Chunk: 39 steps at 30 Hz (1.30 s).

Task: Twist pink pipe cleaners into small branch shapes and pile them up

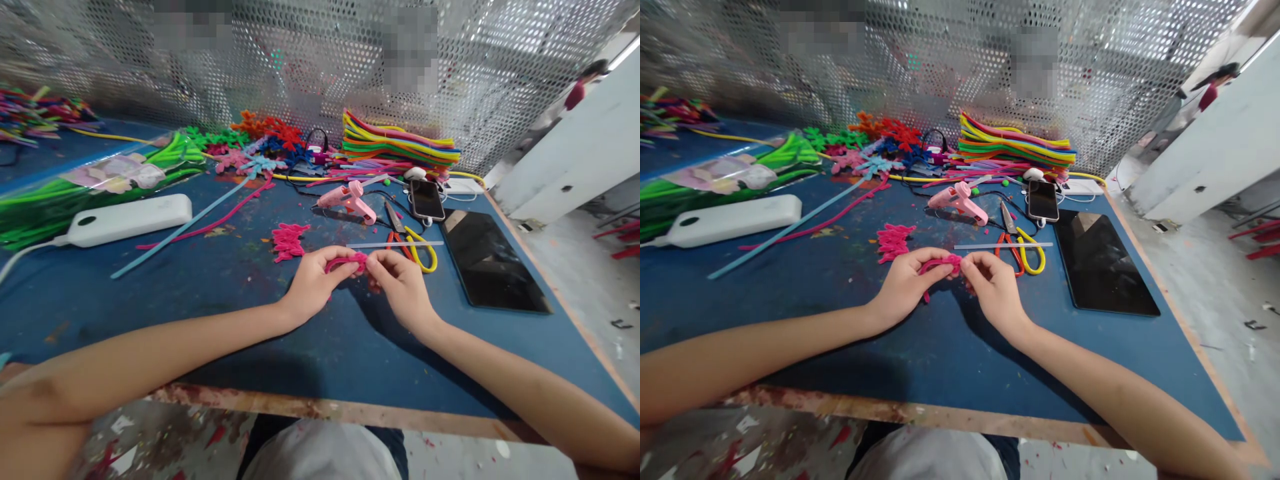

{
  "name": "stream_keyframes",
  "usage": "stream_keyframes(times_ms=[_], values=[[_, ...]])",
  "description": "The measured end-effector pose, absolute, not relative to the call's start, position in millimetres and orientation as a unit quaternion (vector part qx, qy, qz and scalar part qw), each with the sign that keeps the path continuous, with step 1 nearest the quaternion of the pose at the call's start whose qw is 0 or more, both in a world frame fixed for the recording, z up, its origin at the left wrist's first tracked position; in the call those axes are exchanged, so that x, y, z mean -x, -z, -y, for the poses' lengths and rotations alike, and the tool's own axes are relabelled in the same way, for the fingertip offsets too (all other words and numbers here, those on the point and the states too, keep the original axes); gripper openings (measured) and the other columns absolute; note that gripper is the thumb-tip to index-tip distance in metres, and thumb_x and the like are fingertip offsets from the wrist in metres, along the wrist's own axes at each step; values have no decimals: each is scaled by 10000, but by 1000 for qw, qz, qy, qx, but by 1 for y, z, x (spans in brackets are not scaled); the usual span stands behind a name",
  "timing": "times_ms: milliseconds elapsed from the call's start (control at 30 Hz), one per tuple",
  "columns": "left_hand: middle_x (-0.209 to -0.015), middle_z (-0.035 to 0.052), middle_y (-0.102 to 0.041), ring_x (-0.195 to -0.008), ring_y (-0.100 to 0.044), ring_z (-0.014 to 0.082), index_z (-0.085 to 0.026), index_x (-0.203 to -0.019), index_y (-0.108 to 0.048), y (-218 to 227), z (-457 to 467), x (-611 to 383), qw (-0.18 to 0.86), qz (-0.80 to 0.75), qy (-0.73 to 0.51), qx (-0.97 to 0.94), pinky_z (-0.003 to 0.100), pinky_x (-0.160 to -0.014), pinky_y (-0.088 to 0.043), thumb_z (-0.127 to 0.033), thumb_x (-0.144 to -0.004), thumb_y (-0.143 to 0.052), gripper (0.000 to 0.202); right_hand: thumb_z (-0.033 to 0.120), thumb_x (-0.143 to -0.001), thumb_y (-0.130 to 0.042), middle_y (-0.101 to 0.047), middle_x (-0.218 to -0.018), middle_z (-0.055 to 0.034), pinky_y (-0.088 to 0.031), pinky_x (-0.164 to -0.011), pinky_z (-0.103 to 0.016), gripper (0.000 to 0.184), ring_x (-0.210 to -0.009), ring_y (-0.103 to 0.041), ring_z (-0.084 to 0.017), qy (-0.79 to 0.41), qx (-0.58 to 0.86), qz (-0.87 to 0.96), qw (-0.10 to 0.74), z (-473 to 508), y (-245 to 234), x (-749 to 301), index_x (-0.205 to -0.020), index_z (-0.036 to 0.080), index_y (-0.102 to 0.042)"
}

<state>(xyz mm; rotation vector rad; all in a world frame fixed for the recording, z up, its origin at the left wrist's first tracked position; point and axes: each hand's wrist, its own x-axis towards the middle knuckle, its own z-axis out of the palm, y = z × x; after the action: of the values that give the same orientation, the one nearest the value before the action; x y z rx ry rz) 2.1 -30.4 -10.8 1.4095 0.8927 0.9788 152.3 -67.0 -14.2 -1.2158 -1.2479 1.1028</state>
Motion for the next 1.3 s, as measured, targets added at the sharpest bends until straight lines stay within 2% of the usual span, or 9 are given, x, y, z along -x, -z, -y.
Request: stream_keyframes(times_ms=[133, 267, 367, 467, 567, 733, 900, 1100, 1300], values=[[-855, 47, -702, -786, -650, 162, -137, -895, -656, 14, 29, -1, 545, -378, -414, -623, 255, -739, -510, -250, -740, -639, 192, 416, -710, -666, -457, -616, 36, -286, -425, -189, 281, -496, -350, -60, -621, 446, 392, 512, 66, 15, -152, -681, 169, -535], [-871, 47, -693, -816, -638, 163, -141, -892, -652, 16, 29, -2, 539, -379, -418, -626, 258, -763, -501, -256, -736, -643, 194, 400, -699, -680, -477, -641, 29, -267, -423, -184, 270, -504, -353, -58, -646, 431, 364, 513, 66, 17, -154, -719, 172, -537], [-823, 43, -680, -761, -633, 148, -131, -901, -628, 13, 28, -3, 590, -349, -402, -607, 260, -735, -505, -273, -735, -648, 219, 396, -762, -614, -494, -618, 22, -313, -455, -208, 227, -514, -395, -78, -537, 468, 483, 509, 63, 12, -163, -743, 177, -561], [-808, 40, -667, -746, -621, 135, -128, -924, -622, 9, 25, -2, 638, -311, -356, -609, 256, -723, -500, -265, -732, -654, 238, 334, -812, -564, -555, -654, 0, -352, -521, -233, 171, -576, -461, -105, -356, 489, 671, 429, 59, -1, -175, -748, 181, -606], [-811, 45, -669, -752, -607, 134, -129, -906, -659, 7, 22, 0, 641, -312, -313, -628, 243, -708, -485, -274, -739, -647, 222, 304, -838, -536, -594, -684, -3, -362, -531, -235, 166, -585, -485, -109, -248, 475, 760, 368, 59, -11, -185, -749, 193, -621], [-738, 19, -653, -618, -532, 87, -141, -851, -691, 8, 21, 0, 643, -347, -355, -583, 193, -576, -434, -267, -688, -696, 206, 247, -832, -560, -640, -784, -35, -445, -624, -268, 77, -679, -566, -142, -47, 419, 809, 410, 61, 2, -188, -858, 213, -623], [-641, 2, -616, -576, -509, 76, -121, -764, -684, 6, 26, -1, 696, -338, -354, -526, 201, -581, -422, -263, -664, -716, 177, 132, -824, -556, -651, -899, -68, -486, -703, -296, 240, -780, -594, -161, 108, 323, 853, 396, 61, 16, -191, -1052, 201, -584], [-701, 14, -645, -639, -545, 96, -132, -785, -690, 5, 27, 1, 698, -331, -335, -540, 227, -652, -442, -276, -684, -699, 176, 90, -843, -493, -652, -864, -99, -485, -613, -291, 188, -714, -588, -163, 203, 252, 893, 313, 61, 7, -193, -1001, 134, -587], [-778, 31, -667, -688, -581, 106, -129, -855, -685, 7, 19, 4, 693, -326, -308, -564, 228, -681, -454, -311, -710, -674, 233, 92, -865, -468, -646, -975, -113, -513, -742, -314, 214, -878, -602, -180, 102, 227, 916, 315, 57, 6, -198, -1056, 135, -553]])
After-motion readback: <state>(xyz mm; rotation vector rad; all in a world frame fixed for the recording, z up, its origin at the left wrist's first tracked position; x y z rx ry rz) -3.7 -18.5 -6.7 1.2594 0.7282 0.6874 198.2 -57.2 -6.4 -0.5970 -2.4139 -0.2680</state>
